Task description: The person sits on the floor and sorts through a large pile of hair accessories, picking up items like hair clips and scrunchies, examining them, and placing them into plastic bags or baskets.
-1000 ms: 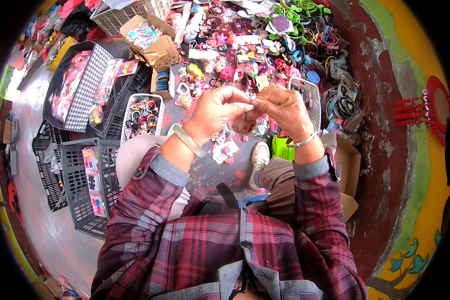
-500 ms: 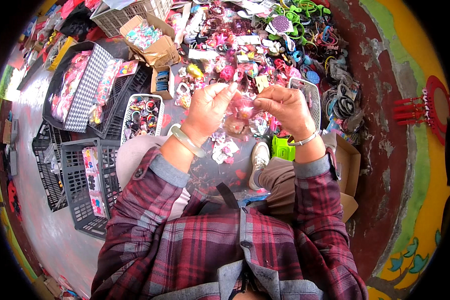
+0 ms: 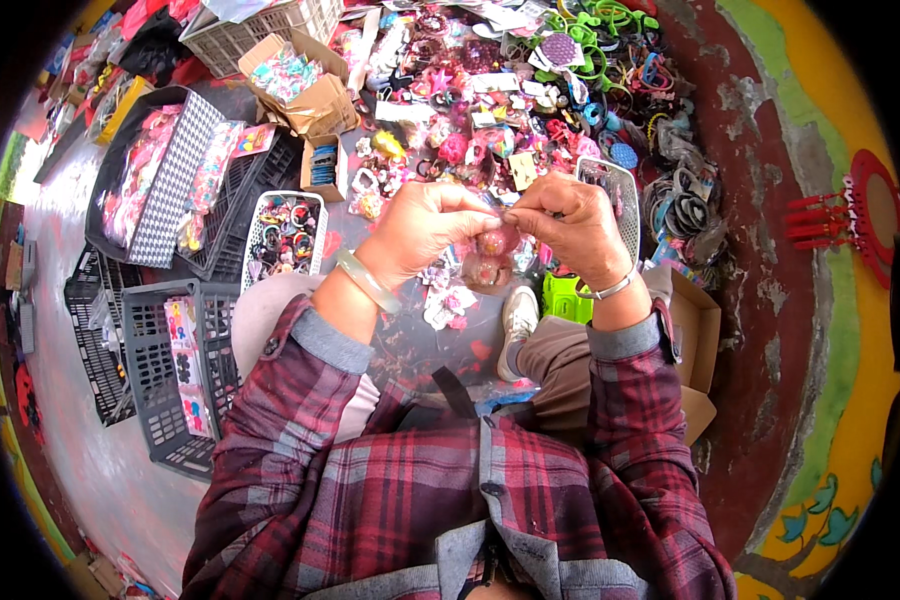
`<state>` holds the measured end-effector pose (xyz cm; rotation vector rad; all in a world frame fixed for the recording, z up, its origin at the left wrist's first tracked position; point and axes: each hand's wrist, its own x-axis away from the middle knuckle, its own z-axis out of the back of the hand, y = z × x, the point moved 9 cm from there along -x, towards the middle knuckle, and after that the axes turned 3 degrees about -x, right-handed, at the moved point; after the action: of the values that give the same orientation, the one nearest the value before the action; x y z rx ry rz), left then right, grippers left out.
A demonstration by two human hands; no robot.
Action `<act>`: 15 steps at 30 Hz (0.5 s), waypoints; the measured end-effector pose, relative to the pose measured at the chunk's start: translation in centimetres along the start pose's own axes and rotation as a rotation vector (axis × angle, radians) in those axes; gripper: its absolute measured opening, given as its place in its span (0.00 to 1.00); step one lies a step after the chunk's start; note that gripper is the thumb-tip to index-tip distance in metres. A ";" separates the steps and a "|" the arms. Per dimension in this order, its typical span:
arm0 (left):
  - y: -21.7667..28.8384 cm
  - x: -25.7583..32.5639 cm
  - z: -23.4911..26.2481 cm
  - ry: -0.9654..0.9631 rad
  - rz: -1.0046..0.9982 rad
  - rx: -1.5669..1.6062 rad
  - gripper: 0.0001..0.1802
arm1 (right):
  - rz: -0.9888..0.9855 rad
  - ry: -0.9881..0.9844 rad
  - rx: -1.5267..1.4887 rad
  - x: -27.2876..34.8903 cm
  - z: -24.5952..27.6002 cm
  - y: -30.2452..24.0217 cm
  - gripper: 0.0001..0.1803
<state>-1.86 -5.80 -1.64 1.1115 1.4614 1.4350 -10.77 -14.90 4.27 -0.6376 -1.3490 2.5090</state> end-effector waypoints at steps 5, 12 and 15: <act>0.7 0.1 0.1 -0.005 -0.013 0.006 0.08 | -0.099 0.011 -0.057 0.1 0.5 0.9 0.06; 0.8 0.1 0.2 -0.024 -0.038 0.090 0.10 | -0.074 -0.023 -0.031 -0.1 0.9 0.2 0.08; 1.3 0.2 0.4 0.018 -0.065 0.114 0.11 | -0.054 -0.066 -0.026 -0.2 1.2 0.2 0.09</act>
<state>-1.50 -5.50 -0.31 1.1124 1.5948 1.3341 -11.10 -15.93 4.76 -0.5206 -1.4040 2.4936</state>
